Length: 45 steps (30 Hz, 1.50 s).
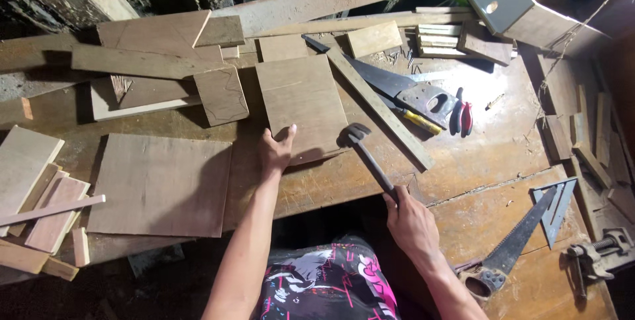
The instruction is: The person aligns and stacks small wooden pieces on a workbench, then uses a hammer to drive nails into the pieces to join them. The person repeatedly positions the wood, hammers nails, and adjusts the assembly throughout the clip.
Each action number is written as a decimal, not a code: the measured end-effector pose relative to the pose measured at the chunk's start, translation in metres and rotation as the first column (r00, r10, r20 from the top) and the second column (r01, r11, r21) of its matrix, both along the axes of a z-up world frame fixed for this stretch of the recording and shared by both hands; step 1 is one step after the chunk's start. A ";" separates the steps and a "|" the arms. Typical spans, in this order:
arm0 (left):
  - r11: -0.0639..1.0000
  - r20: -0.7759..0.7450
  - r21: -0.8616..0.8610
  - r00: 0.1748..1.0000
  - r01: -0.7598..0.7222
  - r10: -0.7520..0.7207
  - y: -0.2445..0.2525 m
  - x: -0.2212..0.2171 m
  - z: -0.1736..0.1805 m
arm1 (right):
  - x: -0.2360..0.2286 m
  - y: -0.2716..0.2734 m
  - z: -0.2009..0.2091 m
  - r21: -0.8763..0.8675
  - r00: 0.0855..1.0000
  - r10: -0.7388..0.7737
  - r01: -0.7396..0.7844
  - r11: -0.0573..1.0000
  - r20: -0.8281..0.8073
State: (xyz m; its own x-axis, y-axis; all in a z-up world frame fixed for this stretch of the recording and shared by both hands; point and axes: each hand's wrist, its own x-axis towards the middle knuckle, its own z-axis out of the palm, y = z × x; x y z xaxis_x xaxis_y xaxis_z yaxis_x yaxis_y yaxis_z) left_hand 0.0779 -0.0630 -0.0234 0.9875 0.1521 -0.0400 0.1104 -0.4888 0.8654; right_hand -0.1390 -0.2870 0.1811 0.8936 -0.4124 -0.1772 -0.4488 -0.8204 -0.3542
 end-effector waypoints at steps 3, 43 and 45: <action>0.999 -0.007 -0.049 1.000 0.015 -0.015 -0.001 0.000 -0.007 | -0.004 0.001 0.003 0.014 0.998 -0.057 0.056 0.998 0.036; 0.993 -0.050 0.116 0.999 0.003 0.003 -0.005 0.023 -0.029 | -0.012 0.015 -0.010 0.121 0.939 -0.236 0.211 0.970 0.251; 1.000 -0.310 -0.016 0.951 -0.013 0.007 -0.003 0.020 -0.016 | -0.007 0.024 -0.026 0.015 0.993 -0.065 0.064 0.998 0.102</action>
